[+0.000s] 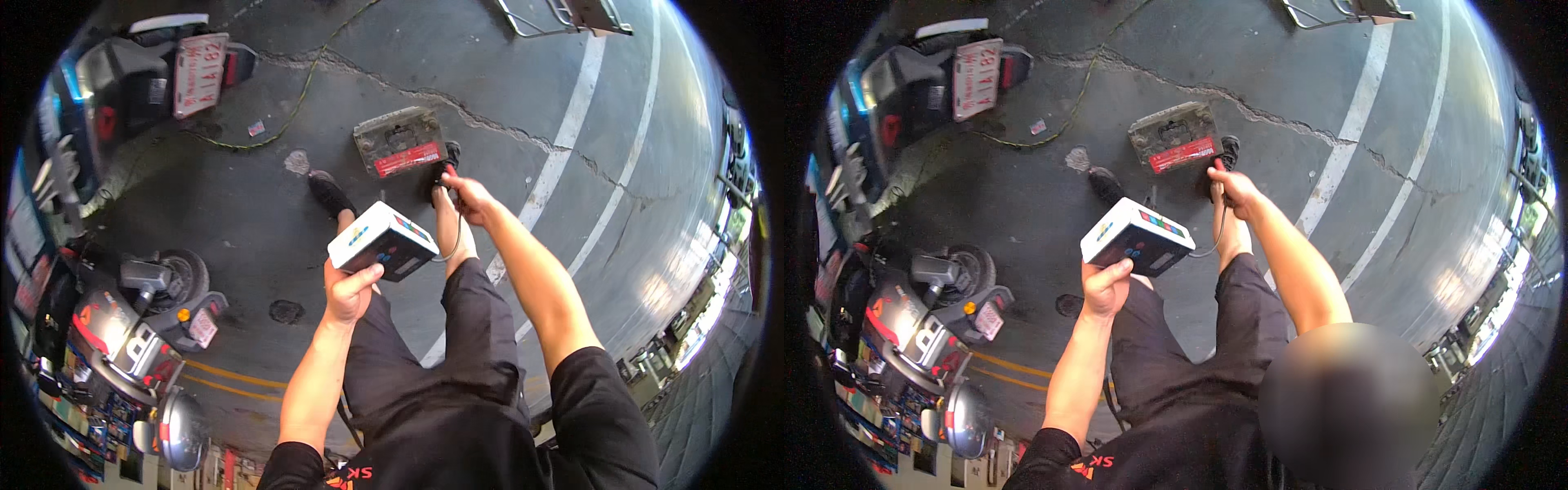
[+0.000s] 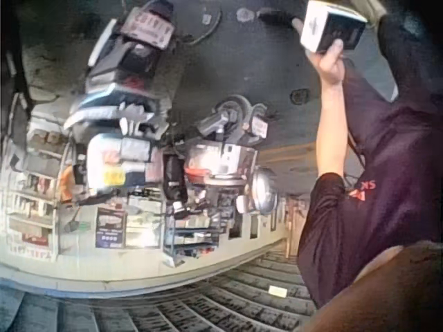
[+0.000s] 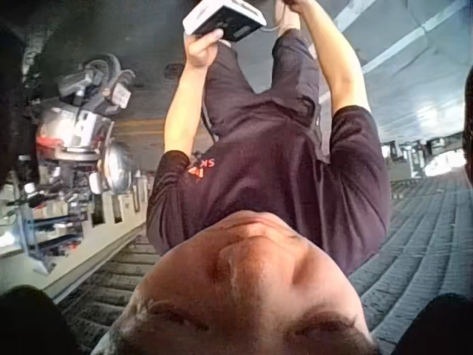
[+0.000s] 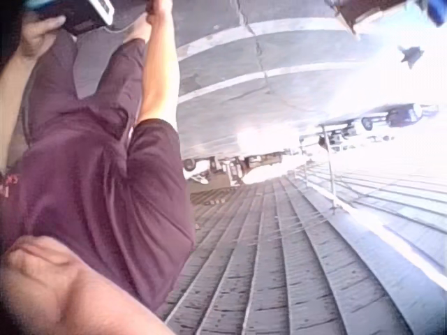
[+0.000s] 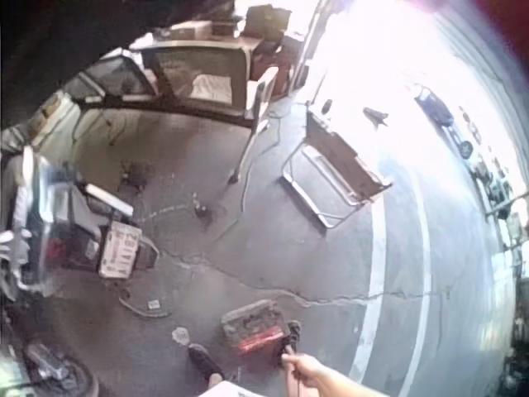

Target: The person removes a car battery from the engine bay and places it on the floor. They then retrieve a multimeter and a battery charger, connect the charger to the battery, and observe the charging status on the charger's display.

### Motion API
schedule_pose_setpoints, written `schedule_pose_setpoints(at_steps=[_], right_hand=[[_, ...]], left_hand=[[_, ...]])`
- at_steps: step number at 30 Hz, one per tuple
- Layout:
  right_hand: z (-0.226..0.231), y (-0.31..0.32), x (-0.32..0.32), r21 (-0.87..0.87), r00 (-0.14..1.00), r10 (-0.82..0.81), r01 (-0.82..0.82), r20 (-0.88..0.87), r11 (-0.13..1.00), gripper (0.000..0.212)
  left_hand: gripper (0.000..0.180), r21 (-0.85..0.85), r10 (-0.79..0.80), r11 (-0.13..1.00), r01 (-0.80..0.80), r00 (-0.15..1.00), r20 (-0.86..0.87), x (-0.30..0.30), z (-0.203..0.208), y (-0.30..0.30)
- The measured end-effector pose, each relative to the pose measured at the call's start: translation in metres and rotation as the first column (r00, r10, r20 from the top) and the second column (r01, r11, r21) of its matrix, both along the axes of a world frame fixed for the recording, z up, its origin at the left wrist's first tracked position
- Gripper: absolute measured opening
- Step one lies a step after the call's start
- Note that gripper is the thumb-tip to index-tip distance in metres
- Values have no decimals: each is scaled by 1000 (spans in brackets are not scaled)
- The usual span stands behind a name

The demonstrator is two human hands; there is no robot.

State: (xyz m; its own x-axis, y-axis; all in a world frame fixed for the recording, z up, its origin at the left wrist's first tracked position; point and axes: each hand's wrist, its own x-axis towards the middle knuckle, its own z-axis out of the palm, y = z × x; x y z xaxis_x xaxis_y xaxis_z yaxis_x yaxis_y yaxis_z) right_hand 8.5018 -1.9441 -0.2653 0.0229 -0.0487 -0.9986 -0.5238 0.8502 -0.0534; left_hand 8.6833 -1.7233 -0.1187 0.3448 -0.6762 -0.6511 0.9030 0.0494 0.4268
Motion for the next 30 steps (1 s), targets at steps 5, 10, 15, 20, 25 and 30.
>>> schedule_pose_setpoints(at_steps=[5,10,15,20,25,30], right_hand=[[-78,-69,24,-141,959,265,-277,-96,951,32],[-146,-97,28,-135,799,576,-599,-172,790,37],[-157,-92,29,-290,382,827,-916,-412,279,41],[-150,-95,31,-334,200,869,-941,-453,43,34],[-156,-97,41,-302,117,860,-952,-496,-44,31],[-159,-101,53,-252,13,885,-960,-465,-119,32]], left_hand=[[52,24,186,982,-187,981,53,-34,-104,-22],[57,76,288,955,-285,957,-28,-65,-154,-35],[56,114,240,964,-241,971,19,-71,-171,-41],[57,107,252,962,-252,968,13,-67,-170,-47],[55,140,222,966,-219,975,1,-63,-174,-41],[52,113,224,969,-220,974,-27,-57,-182,-35]])
